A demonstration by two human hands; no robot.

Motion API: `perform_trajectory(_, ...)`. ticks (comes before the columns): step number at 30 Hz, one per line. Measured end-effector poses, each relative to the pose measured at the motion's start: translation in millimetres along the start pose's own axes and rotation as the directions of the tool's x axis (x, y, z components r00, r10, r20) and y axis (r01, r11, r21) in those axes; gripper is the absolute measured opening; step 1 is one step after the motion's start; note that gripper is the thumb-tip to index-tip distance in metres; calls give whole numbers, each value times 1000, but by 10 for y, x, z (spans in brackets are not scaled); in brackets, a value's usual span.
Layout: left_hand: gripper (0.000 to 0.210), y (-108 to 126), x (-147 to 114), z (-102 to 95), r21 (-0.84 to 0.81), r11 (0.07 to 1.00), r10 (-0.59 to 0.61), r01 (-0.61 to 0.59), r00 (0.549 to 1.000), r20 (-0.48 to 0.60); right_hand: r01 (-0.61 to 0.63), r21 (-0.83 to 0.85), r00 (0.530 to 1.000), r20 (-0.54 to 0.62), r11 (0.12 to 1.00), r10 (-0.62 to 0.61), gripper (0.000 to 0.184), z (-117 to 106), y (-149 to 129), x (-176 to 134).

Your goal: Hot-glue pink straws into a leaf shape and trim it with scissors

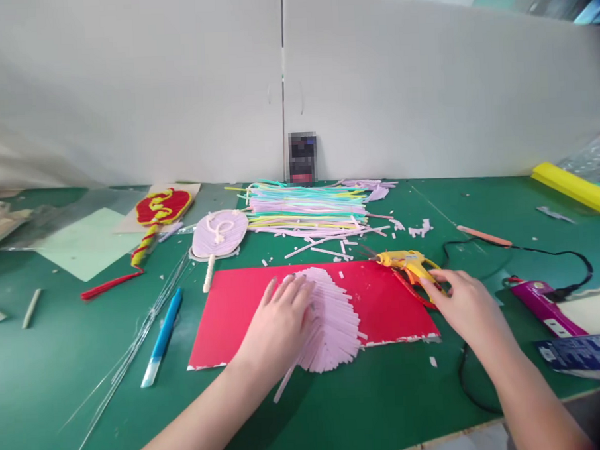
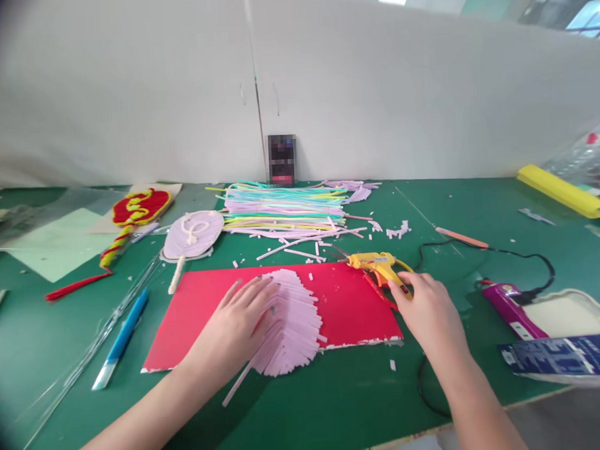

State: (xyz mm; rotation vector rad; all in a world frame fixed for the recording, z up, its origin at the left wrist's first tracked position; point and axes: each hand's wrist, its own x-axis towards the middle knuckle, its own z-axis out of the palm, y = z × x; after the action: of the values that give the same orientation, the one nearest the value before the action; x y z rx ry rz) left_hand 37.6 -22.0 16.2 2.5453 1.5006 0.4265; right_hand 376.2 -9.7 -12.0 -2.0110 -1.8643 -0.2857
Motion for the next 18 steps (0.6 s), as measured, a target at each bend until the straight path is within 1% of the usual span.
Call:
perform_trajectory(2, 35, -124, 13, -49, -36, 996, -84, 81, 994, -68, -18, 14, 998, 54, 1000, 17, 45, 31, 51, -36)
perform_trajectory(3, 32, -192, 17, -61, -63, 990, -132, 126, 985, -107, -27, 17, 998, 60, 999, 26, 44, 39, 59, -43)
perform_trajectory(6, 27, -374, 15, -47, -121, 964, -254, 235, 950, -181, -45, 9, 999, 2, 999, 45, 42, 45, 84, -25)
perform_trajectory(9, 27, -465, 7, -9, -119, 958, -281, 262, 939, -198, -62, -19, 998, -31, 998, 62, 40, 47, 151, 11)
perform_trajectory(12, 27, -462, -5, 3, -114, 958, -280, 262, 940, -193, -84, -49, 996, -36, 995, 82, 41, 19, 156, 15)
perform_trajectory(15, 27, -436, -15, 7, -135, 957, -280, 258, 940, -193, -68, -15, 989, -132, 998, 66, 38, -61, -43, -28)
perform_trajectory(16, 26, -434, -16, 14, -150, 955, -281, 255, 940, -194, -30, 33, 986, -164, 999, 35, 35, -91, -156, -51)
perform_trajectory(17, 25, -437, -15, 24, -167, 953, -281, 251, 940, -194, 8, 100, 984, -180, 995, 10, 33, -117, -286, -78)
perform_trajectory(18, 24, -443, -12, 36, -187, 951, -281, 246, 940, -194, 48, 178, 989, -144, 983, -22, 30, -136, -425, -108)
